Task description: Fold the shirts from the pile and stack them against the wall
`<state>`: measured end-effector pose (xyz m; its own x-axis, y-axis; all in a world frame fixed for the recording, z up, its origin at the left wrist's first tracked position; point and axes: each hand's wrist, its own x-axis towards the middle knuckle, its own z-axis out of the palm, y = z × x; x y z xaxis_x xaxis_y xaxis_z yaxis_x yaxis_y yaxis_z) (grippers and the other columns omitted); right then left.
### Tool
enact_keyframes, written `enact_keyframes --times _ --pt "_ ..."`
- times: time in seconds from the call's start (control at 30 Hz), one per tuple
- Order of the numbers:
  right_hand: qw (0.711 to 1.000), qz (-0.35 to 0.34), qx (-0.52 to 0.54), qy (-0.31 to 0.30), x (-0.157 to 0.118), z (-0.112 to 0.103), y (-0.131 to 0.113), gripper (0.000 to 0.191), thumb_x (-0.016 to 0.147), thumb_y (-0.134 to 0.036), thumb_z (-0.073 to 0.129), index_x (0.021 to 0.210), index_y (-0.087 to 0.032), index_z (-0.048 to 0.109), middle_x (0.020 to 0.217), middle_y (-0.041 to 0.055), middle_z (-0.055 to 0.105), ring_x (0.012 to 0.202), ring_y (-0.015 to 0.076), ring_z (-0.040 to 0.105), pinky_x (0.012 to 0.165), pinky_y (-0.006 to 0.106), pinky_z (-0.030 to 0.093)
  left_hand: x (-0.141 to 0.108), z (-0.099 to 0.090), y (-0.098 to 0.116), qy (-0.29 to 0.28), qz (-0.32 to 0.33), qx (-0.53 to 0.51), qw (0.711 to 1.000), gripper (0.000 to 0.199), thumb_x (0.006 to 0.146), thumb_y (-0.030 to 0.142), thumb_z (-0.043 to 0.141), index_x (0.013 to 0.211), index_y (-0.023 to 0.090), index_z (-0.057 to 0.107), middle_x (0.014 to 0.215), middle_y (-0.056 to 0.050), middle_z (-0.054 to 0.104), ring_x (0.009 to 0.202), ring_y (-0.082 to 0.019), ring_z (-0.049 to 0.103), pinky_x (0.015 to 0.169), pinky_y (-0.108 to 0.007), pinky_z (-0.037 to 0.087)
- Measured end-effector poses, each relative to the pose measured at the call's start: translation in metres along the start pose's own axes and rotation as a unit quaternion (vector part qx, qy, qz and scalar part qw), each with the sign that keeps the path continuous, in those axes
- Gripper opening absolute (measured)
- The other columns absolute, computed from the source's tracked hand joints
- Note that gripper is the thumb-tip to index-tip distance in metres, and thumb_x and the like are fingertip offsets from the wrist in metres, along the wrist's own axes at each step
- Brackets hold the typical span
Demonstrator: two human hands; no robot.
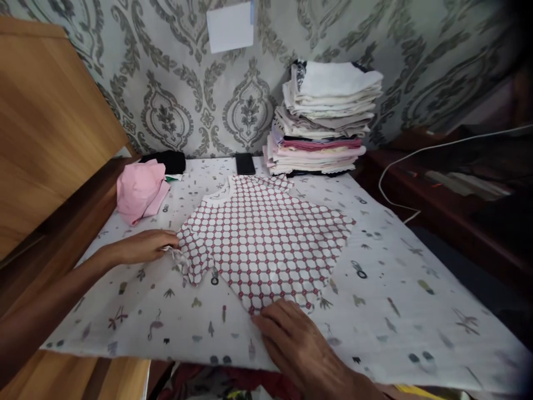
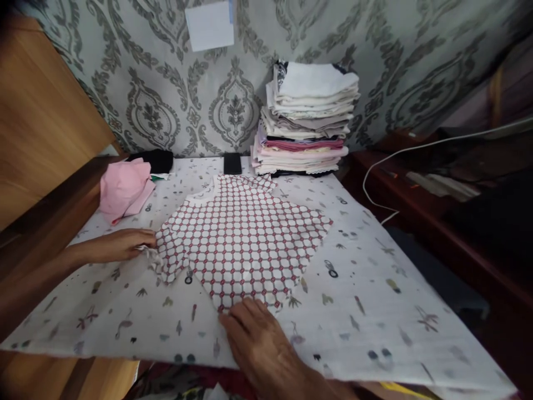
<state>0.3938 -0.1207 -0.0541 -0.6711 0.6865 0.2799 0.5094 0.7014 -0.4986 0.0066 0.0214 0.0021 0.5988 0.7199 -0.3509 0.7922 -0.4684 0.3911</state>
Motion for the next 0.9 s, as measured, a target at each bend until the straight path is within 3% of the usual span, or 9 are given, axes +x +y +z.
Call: enact_keyframes --times 0.07,0.13,0.23,0.3,0.43,0.57,0.73,0.8,0.9 --pt "0.999 0.016 0.041 -0.031 0.002 -0.009 0.001 0.024 0.093 -0.012 0.049 0.108 -0.021 0.065 0.096 0.0067 0.066 0.089 0.0210 0.061 0.079 0.037 0.055 0.002 -0.009 0.001 -0.021 -0.037 0.017 0.999 0.023 0.080 0.020 0.047 0.085 0.026 0.068 0.089 -0.001 0.071 0.087 -0.022 0.066 0.081 -0.030 0.049" --pt "0.996 0.029 0.071 -0.049 0.009 -0.017 0.004 0.022 0.093 -0.018 0.054 0.111 -0.022 0.065 0.099 0.0066 0.066 0.091 0.0204 0.062 0.079 0.035 0.055 0.014 -0.017 0.010 0.037 -0.075 0.049 0.995 0.022 0.086 0.028 0.046 0.082 0.025 0.067 0.082 -0.002 0.071 0.083 -0.023 0.065 0.081 -0.033 0.049" --pt "0.997 0.020 0.071 -0.034 0.027 -0.023 0.011 0.022 0.095 -0.022 0.052 0.113 -0.020 0.064 0.099 0.0079 0.066 0.090 0.0204 0.062 0.076 0.035 0.055 0.047 -0.012 0.028 0.180 -0.048 0.032 0.982 0.037 0.095 0.037 0.035 0.113 0.023 0.064 0.118 -0.008 0.070 0.110 -0.025 0.063 0.096 -0.036 0.047" --pt "0.999 -0.005 0.051 -0.008 0.038 -0.025 0.018 0.021 0.096 -0.021 0.051 0.111 -0.019 0.065 0.102 0.0096 0.066 0.092 0.0212 0.062 0.078 0.036 0.055 0.069 0.003 0.032 0.195 -0.015 -0.007 0.981 0.050 0.098 0.043 0.031 0.140 0.021 0.048 0.147 -0.010 0.054 0.131 -0.023 0.052 0.106 -0.034 0.042" --pt "0.999 0.010 0.005 0.048 0.040 -0.043 0.049 0.022 0.096 -0.018 0.049 0.111 -0.019 0.066 0.111 0.0108 0.067 0.099 0.0216 0.064 0.084 0.036 0.056 0.083 0.025 -0.003 0.197 -0.121 0.060 0.971 0.064 0.094 0.050 0.037 0.146 0.013 0.043 0.158 -0.016 0.039 0.145 -0.030 0.036 0.118 -0.044 0.029" --pt "0.979 0.137 -0.056 0.140 0.026 -0.080 0.112 0.024 0.099 -0.027 0.046 0.110 -0.021 0.066 0.111 0.0099 0.069 0.100 0.0229 0.065 0.086 0.038 0.057 0.098 -0.007 -0.034 0.257 -0.224 0.102 0.934 0.053 0.094 0.043 0.036 0.132 0.012 0.058 0.140 -0.019 0.058 0.131 -0.035 0.053 0.108 -0.046 0.041" --pt "0.921 0.268 -0.184 0.217 0.023 -0.100 0.193 0.028 0.094 -0.028 0.047 0.109 -0.016 0.067 0.115 0.0139 0.067 0.109 0.0296 0.061 0.096 0.047 0.050 0.217 -0.066 0.034 0.315 -0.032 0.012 0.948 0.035 0.093 0.030 0.045 0.115 0.016 0.068 0.125 -0.013 0.067 0.121 -0.028 0.058 0.106 -0.040 0.042" --pt "0.908 0.295 -0.205 0.216 0.024 -0.095 0.211 0.029 0.093 -0.029 0.048 0.111 -0.016 0.066 0.115 0.0138 0.067 0.108 0.0298 0.061 0.095 0.047 0.049 0.281 -0.074 0.069 0.289 -0.002 -0.005 0.957 0.027 0.093 0.026 0.049 0.107 0.020 0.071 0.117 -0.007 0.071 0.112 -0.023 0.063 0.100 -0.031 0.045" --pt "0.902 0.304 -0.213 0.220 0.023 -0.085 0.222 0.032 0.095 -0.032 0.047 0.119 -0.019 0.063 0.118 0.0124 0.066 0.108 0.0289 0.059 0.094 0.045 0.047 0.356 -0.071 0.097 0.249 -0.018 -0.023 0.968 0.018 0.093 0.024 0.057 0.101 0.017 0.072 0.109 -0.009 0.071 0.105 -0.024 0.065 0.095 -0.036 0.050"
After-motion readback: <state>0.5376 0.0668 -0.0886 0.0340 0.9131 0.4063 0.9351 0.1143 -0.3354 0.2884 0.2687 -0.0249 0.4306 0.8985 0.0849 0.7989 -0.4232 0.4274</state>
